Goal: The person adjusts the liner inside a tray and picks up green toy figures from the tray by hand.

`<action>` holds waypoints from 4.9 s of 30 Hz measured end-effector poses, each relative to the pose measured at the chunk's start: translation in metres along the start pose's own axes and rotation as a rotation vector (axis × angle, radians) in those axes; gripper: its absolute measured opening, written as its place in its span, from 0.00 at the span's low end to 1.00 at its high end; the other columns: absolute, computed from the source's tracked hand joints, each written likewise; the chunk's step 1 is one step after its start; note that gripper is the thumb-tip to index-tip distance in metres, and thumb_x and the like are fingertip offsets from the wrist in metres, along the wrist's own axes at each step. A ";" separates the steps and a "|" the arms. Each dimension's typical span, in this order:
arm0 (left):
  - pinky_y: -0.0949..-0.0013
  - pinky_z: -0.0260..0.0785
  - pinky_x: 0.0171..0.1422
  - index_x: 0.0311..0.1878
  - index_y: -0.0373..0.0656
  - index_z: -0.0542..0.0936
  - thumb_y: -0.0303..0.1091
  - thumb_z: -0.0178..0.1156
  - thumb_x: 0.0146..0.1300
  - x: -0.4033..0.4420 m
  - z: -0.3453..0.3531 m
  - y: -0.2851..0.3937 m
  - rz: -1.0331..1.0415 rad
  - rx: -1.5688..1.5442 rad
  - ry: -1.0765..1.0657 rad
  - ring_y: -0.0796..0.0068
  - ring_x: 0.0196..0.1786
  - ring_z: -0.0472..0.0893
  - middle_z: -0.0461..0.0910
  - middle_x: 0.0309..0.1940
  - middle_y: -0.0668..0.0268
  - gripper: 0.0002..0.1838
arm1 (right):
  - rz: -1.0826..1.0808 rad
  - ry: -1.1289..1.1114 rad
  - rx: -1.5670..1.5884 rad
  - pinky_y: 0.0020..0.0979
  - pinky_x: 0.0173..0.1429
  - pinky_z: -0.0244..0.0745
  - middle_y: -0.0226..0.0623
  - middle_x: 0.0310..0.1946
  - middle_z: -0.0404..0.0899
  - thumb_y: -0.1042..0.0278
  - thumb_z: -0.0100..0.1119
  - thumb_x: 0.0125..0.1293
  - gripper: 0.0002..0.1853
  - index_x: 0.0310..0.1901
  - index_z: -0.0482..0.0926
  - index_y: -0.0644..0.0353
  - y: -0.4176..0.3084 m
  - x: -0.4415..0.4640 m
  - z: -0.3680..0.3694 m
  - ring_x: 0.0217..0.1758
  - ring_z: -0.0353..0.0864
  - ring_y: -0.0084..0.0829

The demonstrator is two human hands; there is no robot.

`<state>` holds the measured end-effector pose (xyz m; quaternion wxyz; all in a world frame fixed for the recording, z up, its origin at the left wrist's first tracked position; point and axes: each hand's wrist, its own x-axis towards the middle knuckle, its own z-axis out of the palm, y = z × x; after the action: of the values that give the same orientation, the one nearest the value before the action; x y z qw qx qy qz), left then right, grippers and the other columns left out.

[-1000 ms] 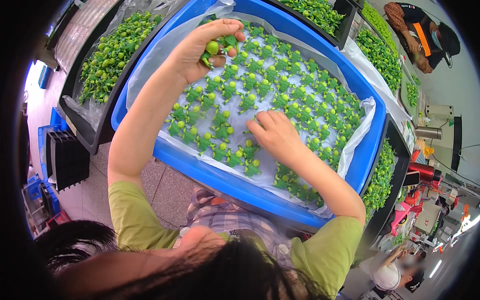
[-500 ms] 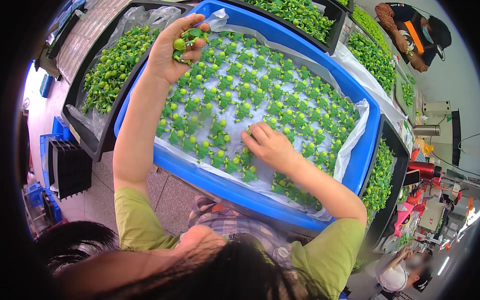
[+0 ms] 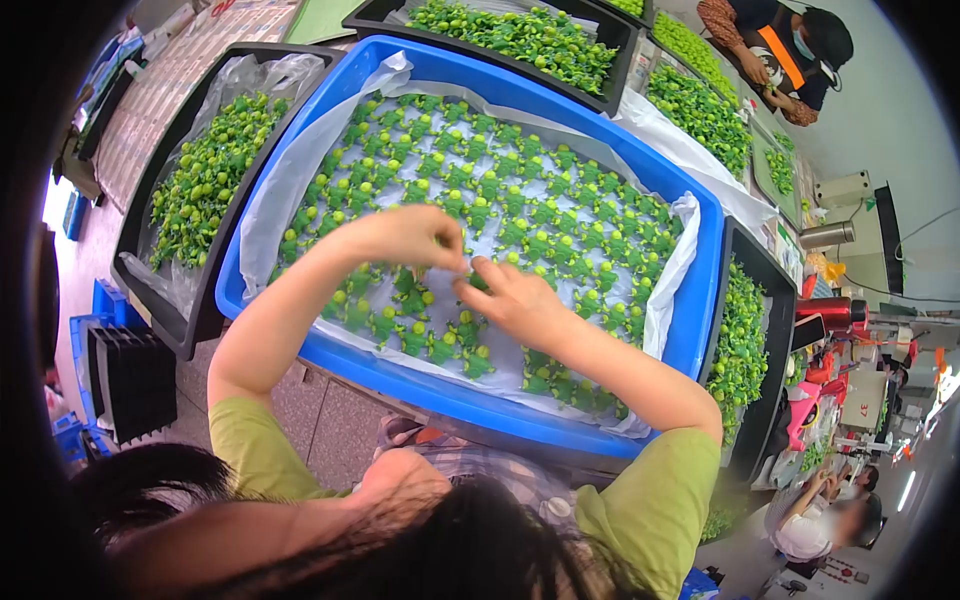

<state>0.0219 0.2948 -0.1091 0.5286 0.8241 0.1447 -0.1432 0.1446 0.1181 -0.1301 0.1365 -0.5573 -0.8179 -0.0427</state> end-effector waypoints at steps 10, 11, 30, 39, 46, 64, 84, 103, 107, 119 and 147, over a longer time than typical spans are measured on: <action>0.72 0.67 0.27 0.36 0.37 0.78 0.58 0.60 0.53 0.001 0.002 0.009 -0.125 0.098 0.029 0.74 0.25 0.76 0.78 0.25 0.63 0.28 | 0.015 0.172 -0.041 0.28 0.28 0.72 0.35 0.36 0.72 0.70 0.55 0.49 0.14 0.41 0.75 0.50 0.001 0.001 -0.008 0.27 0.75 0.29; 0.74 0.65 0.27 0.36 0.38 0.78 0.59 0.57 0.55 0.007 0.005 -0.001 -0.063 0.044 -0.021 0.76 0.26 0.75 0.77 0.26 0.65 0.28 | 0.025 0.193 -0.038 0.29 0.30 0.73 0.36 0.37 0.73 0.71 0.55 0.50 0.13 0.40 0.75 0.52 0.001 0.002 -0.011 0.28 0.75 0.30; 0.78 0.64 0.33 0.46 0.45 0.76 0.55 0.58 0.56 -0.023 -0.029 0.024 0.000 -0.421 0.382 0.85 0.33 0.74 0.77 0.34 0.72 0.24 | 0.547 0.179 -0.199 0.36 0.42 0.72 0.40 0.40 0.75 0.74 0.62 0.49 0.17 0.43 0.75 0.57 0.059 -0.094 -0.082 0.41 0.76 0.41; 0.68 0.68 0.45 0.45 0.38 0.78 0.55 0.56 0.54 -0.093 -0.133 -0.056 -0.118 -0.004 1.499 0.69 0.38 0.79 0.81 0.35 0.57 0.27 | 0.976 0.139 -0.400 0.42 0.60 0.59 0.42 0.51 0.67 0.66 0.62 0.53 0.18 0.47 0.73 0.52 0.101 -0.159 -0.070 0.58 0.65 0.42; 0.61 0.67 0.52 0.52 0.47 0.75 0.55 0.54 0.54 -0.119 -0.187 -0.092 -0.458 0.460 1.607 0.58 0.49 0.76 0.75 0.49 0.57 0.27 | 0.998 0.118 -0.348 0.43 0.61 0.57 0.40 0.52 0.68 0.66 0.61 0.53 0.15 0.44 0.74 0.52 0.103 -0.158 -0.067 0.59 0.64 0.41; 0.66 0.59 0.62 0.50 0.43 0.75 0.34 0.59 0.57 -0.043 -0.016 0.074 0.378 0.349 0.748 0.67 0.56 0.72 0.76 0.49 0.61 0.17 | 1.049 0.374 -0.147 0.41 0.59 0.58 0.37 0.49 0.71 0.61 0.60 0.53 0.14 0.42 0.77 0.50 0.116 -0.171 -0.063 0.56 0.67 0.39; 0.57 0.68 0.50 0.55 0.38 0.69 0.42 0.55 0.59 0.014 0.235 0.177 0.666 0.318 -0.332 0.54 0.46 0.75 0.76 0.43 0.53 0.24 | 0.987 0.479 -0.155 0.41 0.57 0.59 0.32 0.42 0.74 0.63 0.60 0.52 0.12 0.40 0.78 0.47 0.116 -0.171 -0.058 0.51 0.69 0.37; 0.61 0.70 0.43 0.40 0.45 0.79 0.38 0.55 0.59 0.035 0.141 0.115 0.552 0.663 0.109 0.61 0.39 0.78 0.79 0.35 0.61 0.10 | 0.713 0.380 -0.401 0.46 0.60 0.56 0.31 0.41 0.74 0.66 0.59 0.52 0.09 0.37 0.78 0.49 0.110 -0.163 -0.054 0.53 0.69 0.32; 0.62 0.70 0.41 0.42 0.43 0.78 0.38 0.56 0.58 0.036 0.124 0.091 0.410 0.596 0.027 0.60 0.38 0.78 0.79 0.36 0.60 0.12 | 0.538 0.024 -0.318 0.49 0.63 0.53 0.29 0.34 0.76 0.65 0.58 0.53 0.06 0.33 0.76 0.53 0.096 -0.150 -0.055 0.47 0.74 0.29; 0.63 0.70 0.42 0.45 0.43 0.77 0.35 0.54 0.58 0.039 0.114 0.073 0.300 0.262 0.095 0.60 0.38 0.78 0.79 0.35 0.58 0.13 | 0.603 -0.260 -0.435 0.52 0.67 0.46 0.29 0.25 0.76 0.56 0.63 0.50 0.13 0.37 0.81 0.52 0.117 -0.163 -0.109 0.42 0.73 0.30; 0.57 0.58 0.62 0.55 0.31 0.64 0.24 0.55 0.45 0.128 0.215 0.149 0.820 0.261 0.217 0.48 0.59 0.64 0.56 0.62 0.44 0.29 | 0.952 0.387 -0.646 0.42 0.56 0.60 0.34 0.28 0.77 0.74 0.52 0.52 0.13 0.42 0.73 0.53 0.211 -0.151 -0.092 0.41 0.75 0.37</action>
<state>0.1801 0.0502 -0.1211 0.4148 0.8836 -0.1585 0.1486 0.4068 0.0413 -0.1005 0.1106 -0.8573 -0.3848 -0.3236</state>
